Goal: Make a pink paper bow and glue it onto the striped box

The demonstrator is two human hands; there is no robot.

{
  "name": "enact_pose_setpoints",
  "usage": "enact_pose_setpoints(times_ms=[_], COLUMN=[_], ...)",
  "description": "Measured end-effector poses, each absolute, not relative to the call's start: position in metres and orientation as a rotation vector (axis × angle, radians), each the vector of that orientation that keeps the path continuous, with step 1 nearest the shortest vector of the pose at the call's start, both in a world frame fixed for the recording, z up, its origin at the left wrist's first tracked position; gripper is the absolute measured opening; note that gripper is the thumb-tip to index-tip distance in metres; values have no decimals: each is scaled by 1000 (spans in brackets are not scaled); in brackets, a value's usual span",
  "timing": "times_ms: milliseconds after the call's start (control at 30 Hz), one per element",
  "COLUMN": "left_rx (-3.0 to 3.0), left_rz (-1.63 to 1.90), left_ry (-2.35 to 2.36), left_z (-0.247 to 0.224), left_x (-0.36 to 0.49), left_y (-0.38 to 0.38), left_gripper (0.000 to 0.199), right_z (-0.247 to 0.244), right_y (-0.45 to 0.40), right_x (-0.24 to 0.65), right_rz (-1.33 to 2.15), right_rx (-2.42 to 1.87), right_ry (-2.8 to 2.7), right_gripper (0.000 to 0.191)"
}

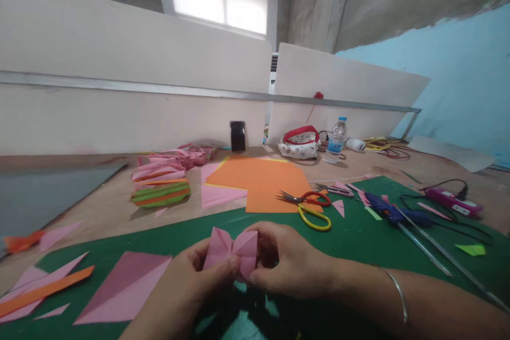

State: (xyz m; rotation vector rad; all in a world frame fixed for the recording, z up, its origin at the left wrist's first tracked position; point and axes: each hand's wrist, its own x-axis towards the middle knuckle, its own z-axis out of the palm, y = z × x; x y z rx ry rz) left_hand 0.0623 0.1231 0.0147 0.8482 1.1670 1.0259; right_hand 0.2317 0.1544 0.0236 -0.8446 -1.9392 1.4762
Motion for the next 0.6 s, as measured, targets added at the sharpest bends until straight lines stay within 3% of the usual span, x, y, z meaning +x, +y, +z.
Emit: enact_pose_setpoints(times_ms=[67,167,233,400,600], left_rx=[815,790,789,808,836], left_rz=[1034,1077,1117,1115,1154], left_ry=[1213,1263,1283,1277,1278], left_z=[15,20,23,24,23], left_x=[61,58,56,54,50], left_y=[123,124,125,126,130], left_gripper=[39,37,36,30,34], right_z=[31,48,57,55,49], right_y=[159,175,192,226,229], right_x=[239,261,279,311,312], right_rz=[1211,382,72,-117,-206], right_rx=[-905,-1240,-1432,-1669,-1811], right_ry=[-2247,-2685,-2709,-2789,-2811], right_gripper=[33,34,32,22,24])
